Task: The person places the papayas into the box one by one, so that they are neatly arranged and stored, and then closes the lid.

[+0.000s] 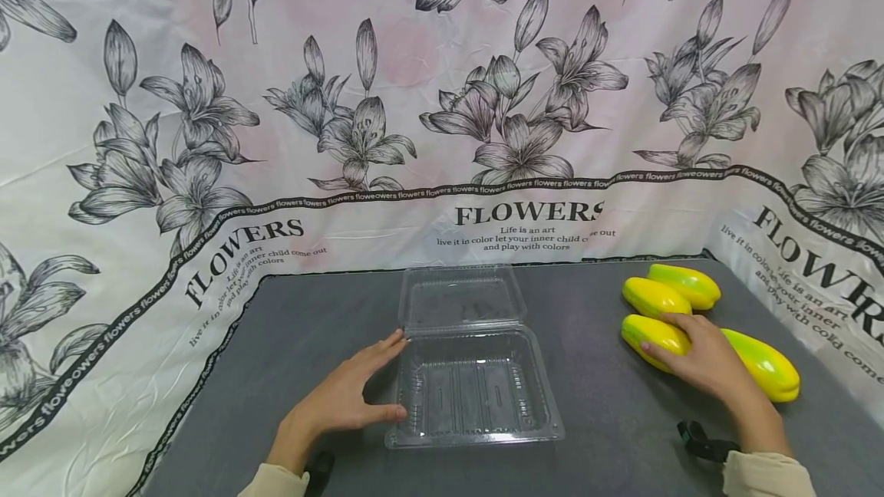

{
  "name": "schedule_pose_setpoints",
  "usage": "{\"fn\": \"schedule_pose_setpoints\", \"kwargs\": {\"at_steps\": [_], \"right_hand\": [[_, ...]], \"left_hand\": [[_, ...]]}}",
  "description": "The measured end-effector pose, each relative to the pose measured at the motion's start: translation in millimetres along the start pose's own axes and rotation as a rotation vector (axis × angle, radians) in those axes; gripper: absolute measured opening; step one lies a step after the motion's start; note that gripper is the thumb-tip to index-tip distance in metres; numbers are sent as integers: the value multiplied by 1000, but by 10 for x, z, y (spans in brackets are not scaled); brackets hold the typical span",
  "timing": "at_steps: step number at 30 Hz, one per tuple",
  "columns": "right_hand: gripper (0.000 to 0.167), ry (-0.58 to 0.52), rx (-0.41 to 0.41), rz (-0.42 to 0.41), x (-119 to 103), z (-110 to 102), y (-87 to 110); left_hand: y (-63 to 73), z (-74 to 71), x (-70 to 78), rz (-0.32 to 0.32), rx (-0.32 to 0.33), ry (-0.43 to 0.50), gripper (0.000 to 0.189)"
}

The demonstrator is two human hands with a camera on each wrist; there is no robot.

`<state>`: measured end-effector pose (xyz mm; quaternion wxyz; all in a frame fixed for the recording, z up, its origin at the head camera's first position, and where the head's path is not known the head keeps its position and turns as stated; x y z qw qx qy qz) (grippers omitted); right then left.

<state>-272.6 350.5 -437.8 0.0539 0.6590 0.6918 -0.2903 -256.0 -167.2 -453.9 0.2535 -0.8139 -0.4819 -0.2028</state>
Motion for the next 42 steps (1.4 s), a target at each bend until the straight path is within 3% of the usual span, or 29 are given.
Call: {"fn": "schedule_pose_setpoints", "kwargs": {"at_steps": [8, 18, 33, 42], "right_hand": [[70, -15, -31, -33, -36, 10, 12], [75, -5, -68, -1, -29, 4, 17], [74, -101, -22, -65, -190, 4, -10], [72, -124, 3, -117, -412, -8, -19]], "left_hand": [[10, -2, 5, 8, 7, 1, 97], [25, -14, 26, 31, 15, 8, 97], [21, -18, 18, 18, 7, -3, 97], [10, -11, 12, 26, 11, -3, 97]]}}
Point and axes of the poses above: each hand's wrist, its own y-axis away from the middle knuckle, its own z-axis out of the palm, x = y × z, the point moved 6 cm from there along -y, towards the middle knuckle, and after that the axes turned 12 degrees about x, right-handed, at the moved point
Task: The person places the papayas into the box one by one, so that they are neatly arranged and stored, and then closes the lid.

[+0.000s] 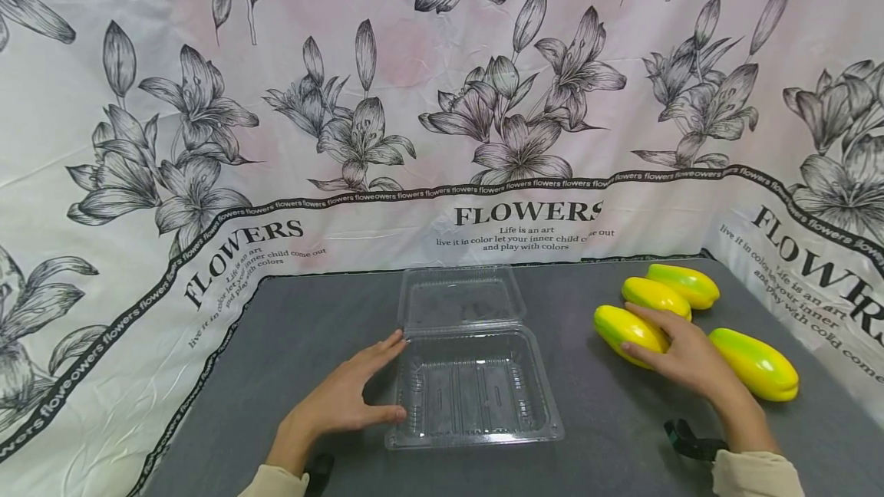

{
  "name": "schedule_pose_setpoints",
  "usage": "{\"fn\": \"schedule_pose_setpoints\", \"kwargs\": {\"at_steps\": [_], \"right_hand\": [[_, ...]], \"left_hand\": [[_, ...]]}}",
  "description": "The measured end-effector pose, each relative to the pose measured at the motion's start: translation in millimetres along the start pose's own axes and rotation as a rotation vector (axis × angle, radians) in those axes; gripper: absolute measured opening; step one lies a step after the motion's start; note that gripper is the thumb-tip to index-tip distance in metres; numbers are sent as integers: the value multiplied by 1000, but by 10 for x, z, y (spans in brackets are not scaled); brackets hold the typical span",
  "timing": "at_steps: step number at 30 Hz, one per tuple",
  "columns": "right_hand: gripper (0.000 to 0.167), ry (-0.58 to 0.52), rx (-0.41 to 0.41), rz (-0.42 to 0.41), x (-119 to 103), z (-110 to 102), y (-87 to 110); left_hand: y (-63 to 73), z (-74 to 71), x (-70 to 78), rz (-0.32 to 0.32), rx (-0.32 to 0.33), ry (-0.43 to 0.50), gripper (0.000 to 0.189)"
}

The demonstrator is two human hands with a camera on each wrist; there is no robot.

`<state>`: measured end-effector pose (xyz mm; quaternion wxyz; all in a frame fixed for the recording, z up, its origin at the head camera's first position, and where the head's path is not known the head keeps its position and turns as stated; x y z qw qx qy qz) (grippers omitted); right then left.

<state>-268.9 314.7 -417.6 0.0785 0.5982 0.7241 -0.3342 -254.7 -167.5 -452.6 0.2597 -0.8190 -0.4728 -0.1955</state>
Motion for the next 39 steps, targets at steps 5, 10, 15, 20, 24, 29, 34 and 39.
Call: {"fn": "schedule_pose_setpoints", "kwargs": {"at_steps": [5, 10, 15, 20, 24, 29, 34, 39], "right_hand": [[69, -29, 21, -44, -146, 26, -45], [69, -47, 26, -70, -303, 69, -101], [69, -58, 44, -102, -466, 130, -164], [71, -80, 41, -109, -609, 195, -230], [71, -117, 28, -97, -715, 235, -278], [70, -150, 16, -106, -845, 310, -346], [68, -199, 11, -144, -995, 390, -424], [67, -250, 4, -167, -1149, 459, -487]], "left_hand": [[-4, 0, 10, 4, 1, 4, 97], [-9, -8, 21, -4, 1, 12, 97], [-10, -8, 17, -6, 0, 7, 97], [-10, -1, 11, -6, -3, 7, 97], [-12, -3, 18, -3, 1, 12, 96], [-2, -3, 20, -15, -2, 11, 97], [3, 2, 10, -27, -2, 3, 97], [1, -2, 11, -27, -4, 2, 97]]}}
Point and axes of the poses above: each hand's wrist, its own y-axis away from the middle knuckle, its own z-axis out of the palm, x = y × z, the point moved 6 cm from there along -y, towards the middle knuckle, and after that the axes turned 12 degrees about x, right-handed, at the moved point
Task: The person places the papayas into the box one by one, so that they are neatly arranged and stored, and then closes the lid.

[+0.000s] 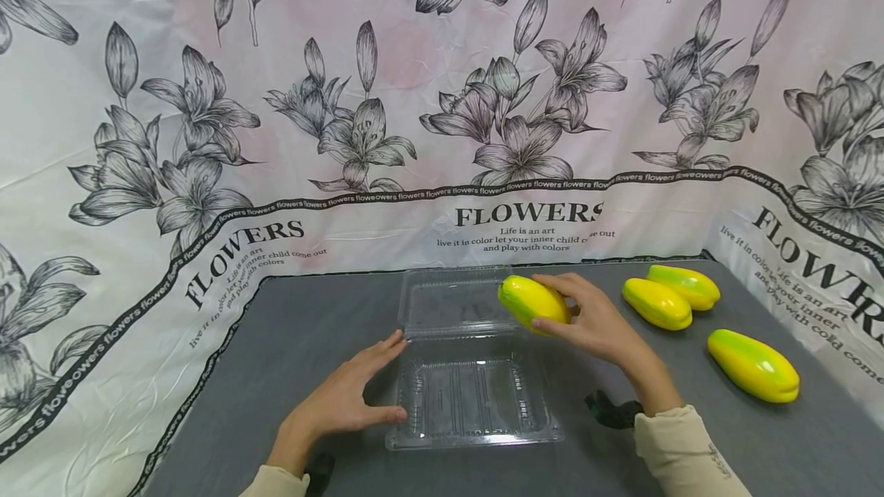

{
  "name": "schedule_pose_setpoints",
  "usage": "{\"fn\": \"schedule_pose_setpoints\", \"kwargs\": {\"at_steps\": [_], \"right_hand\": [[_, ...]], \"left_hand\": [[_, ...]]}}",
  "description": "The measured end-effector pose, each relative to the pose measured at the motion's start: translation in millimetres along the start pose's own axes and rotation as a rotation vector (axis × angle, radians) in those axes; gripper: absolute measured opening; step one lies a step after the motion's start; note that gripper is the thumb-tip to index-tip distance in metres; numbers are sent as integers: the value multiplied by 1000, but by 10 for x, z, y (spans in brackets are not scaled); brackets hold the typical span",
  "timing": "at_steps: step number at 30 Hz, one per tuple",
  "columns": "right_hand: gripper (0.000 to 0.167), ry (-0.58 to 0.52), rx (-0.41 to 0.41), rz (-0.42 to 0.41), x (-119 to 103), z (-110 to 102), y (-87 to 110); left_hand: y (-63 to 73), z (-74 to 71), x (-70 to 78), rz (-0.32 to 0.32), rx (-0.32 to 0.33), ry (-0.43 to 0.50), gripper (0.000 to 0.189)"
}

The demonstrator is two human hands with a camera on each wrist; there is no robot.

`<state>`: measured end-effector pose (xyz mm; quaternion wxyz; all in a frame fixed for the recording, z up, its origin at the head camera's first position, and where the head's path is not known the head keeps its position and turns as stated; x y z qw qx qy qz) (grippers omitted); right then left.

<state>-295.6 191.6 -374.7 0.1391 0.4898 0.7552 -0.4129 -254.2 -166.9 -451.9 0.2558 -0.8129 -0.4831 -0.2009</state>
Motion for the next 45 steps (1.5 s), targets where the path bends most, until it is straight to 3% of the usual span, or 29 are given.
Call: {"fn": "schedule_pose_setpoints", "kwargs": {"at_steps": [16, 45], "right_hand": [[67, -45, -70, -83, -334, 263, -143], [65, -169, -279, -136, -575, 991, -83]], "left_hand": [[-5, -4, -1, -19, 10, -11, 99], [-13, 15, -22, -64, 7, -9, 99]]}}
Point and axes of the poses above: each hand's wrist, its own y-axis away from the middle knuckle, its own z-axis out of the palm, x = y × z, the point moved 6 cm from there along -y, towards the middle knuckle, and after that the axes turned 12 degrees about x, right-handed, at the moved point
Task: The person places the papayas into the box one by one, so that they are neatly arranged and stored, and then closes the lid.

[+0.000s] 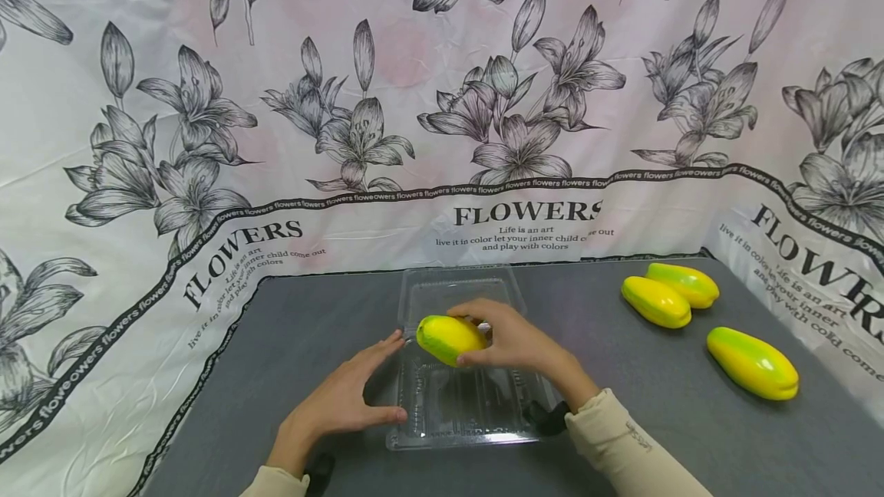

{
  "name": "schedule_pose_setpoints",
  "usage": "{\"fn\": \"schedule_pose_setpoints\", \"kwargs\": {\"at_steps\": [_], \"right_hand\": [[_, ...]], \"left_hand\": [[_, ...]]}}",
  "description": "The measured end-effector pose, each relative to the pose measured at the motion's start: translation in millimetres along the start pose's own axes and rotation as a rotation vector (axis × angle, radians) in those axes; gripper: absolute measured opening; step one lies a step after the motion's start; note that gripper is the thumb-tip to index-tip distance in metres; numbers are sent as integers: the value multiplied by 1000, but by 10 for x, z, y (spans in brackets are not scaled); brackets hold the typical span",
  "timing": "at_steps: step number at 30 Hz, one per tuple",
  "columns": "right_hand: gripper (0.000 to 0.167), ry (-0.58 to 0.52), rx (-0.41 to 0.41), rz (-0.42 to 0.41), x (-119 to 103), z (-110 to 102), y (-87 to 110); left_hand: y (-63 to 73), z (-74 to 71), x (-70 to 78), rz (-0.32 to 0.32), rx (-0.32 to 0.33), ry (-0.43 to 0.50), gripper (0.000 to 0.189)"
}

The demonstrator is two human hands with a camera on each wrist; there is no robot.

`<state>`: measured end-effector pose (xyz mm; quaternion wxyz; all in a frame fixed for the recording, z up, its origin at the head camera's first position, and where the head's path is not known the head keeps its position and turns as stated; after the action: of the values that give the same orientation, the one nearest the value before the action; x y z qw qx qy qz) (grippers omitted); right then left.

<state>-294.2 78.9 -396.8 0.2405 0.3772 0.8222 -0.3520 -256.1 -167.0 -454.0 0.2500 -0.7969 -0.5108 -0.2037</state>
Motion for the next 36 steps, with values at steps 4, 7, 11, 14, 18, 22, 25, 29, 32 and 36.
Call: {"fn": "schedule_pose_setpoints", "kwargs": {"at_steps": [4, 7, 11, 14, 18, 22, 25, 29, 32, 36], "right_hand": [[64, -5, -29, 23, -9, 79, -8], [65, -10, -42, 49, -14, 118, -11], [64, -4, -47, 34, -35, 160, -24], [64, -8, -55, 23, -47, 199, -34], [63, -13, -74, 38, -43, 257, -44], [62, 14, -84, 44, -43, 292, -49], [61, 31, -93, 42, -44, 313, -49], [61, 64, -105, 41, -38, 344, -44], [62, 81, -105, 47, -39, 353, -45], [62, 90, -95, 61, -39, 360, -58]], "left_hand": [[4, 0, -5, -13, 2, 12, 97], [4, 4, -12, -23, 1, 12, 97], [3, 11, -23, -40, -1, 9, 97], [6, 12, -27, -47, -2, 12, 96], [7, 11, -31, -47, 5, 14, 96], [6, 8, -26, -44, 14, 19, 95], [10, 5, -25, -38, 20, 34, 93], [17, 6, -31, -33, 23, 54, 89], [19, 11, -34, -33, 22, 63, 85], [18, 8, -33, -30, 23, 70, 84]]}}
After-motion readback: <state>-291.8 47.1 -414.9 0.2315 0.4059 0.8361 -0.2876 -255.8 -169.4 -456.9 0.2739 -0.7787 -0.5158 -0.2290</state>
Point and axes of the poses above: each hand's wrist, its own y-axis away from the middle knuckle, its own z-axis out of the palm, x = y × z, the point moved 6 cm from there along -y, towards the middle knuckle, and after that the axes turned 12 degrees about x, right-handed, at the moved point
